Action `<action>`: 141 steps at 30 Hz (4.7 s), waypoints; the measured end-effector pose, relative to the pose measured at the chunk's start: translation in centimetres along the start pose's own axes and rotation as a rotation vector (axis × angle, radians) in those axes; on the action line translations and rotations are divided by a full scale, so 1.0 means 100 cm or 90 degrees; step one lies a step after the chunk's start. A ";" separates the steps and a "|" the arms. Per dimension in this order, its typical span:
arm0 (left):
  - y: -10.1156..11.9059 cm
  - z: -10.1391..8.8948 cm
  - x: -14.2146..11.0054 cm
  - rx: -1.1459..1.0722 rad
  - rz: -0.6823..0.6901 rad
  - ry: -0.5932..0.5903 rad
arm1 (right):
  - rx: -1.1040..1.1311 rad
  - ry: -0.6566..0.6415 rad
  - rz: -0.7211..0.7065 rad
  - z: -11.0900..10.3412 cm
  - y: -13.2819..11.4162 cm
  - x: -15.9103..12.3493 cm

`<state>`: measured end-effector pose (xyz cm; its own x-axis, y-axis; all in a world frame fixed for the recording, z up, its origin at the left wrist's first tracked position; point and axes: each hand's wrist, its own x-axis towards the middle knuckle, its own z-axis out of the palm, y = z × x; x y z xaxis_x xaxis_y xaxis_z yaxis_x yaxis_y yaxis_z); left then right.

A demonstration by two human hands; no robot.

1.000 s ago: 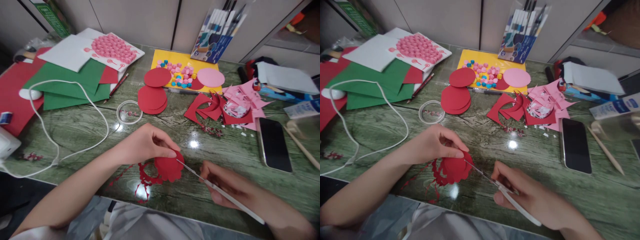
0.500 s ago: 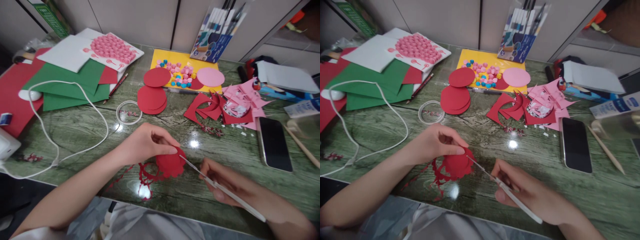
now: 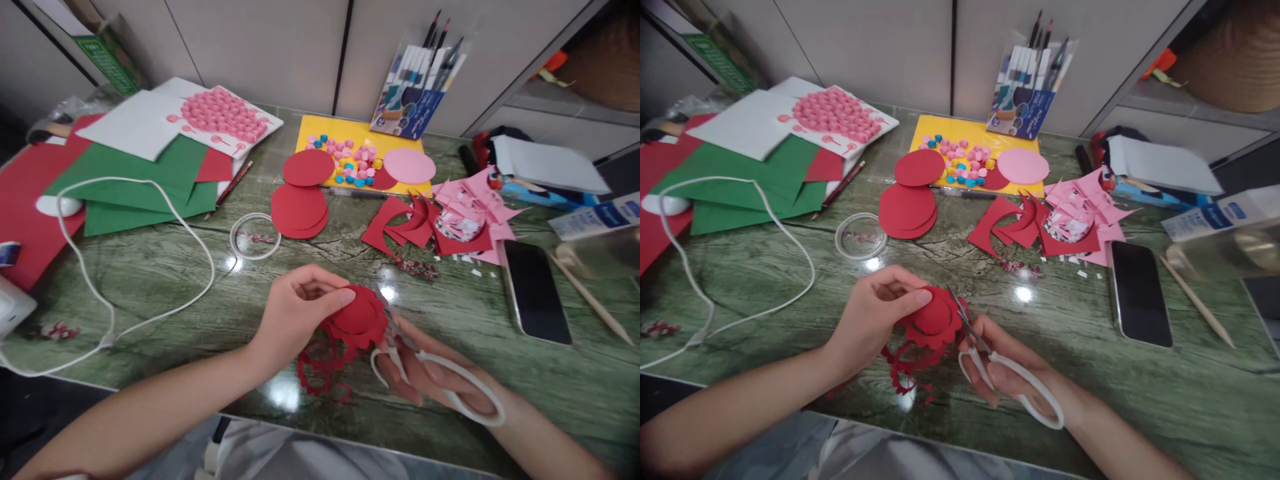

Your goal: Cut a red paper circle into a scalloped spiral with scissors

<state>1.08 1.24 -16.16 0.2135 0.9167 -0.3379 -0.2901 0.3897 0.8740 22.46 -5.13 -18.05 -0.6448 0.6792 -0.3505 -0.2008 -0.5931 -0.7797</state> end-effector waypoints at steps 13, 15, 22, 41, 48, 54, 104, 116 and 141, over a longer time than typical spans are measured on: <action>-0.005 0.003 -0.003 0.083 0.053 0.069 | -0.031 0.048 -0.042 0.007 0.000 0.006; -0.004 0.003 -0.003 0.093 0.057 0.074 | -0.036 0.051 -0.028 0.006 -0.001 0.005; -0.001 0.003 -0.004 0.138 0.036 0.053 | -0.015 0.053 -0.012 0.007 -0.006 0.001; -0.003 0.004 -0.006 0.112 0.011 0.040 | 0.007 0.097 -0.033 0.011 0.000 -0.002; -0.005 0.005 -0.007 0.111 0.014 0.047 | 0.012 0.124 -0.014 0.016 -0.002 -0.001; -0.005 0.004 -0.007 0.103 0.007 0.049 | -0.008 0.132 -0.013 0.016 -0.001 -0.002; 0.036 -0.015 0.012 0.321 0.000 -0.189 | -0.194 0.088 0.145 -0.001 -0.035 -0.021; 0.042 -0.023 0.014 0.422 -0.015 -0.338 | -0.381 0.065 0.181 -0.010 -0.037 -0.028; 0.039 -0.025 0.018 0.504 -0.071 -0.386 | -0.458 0.058 0.195 -0.015 -0.037 -0.028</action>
<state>-1.96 4.62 -14.22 0.7047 0.5932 -0.3892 0.4169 0.0975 0.9037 26.07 -4.20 -14.98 -0.5251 0.5823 -0.6206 0.5231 -0.3544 -0.7751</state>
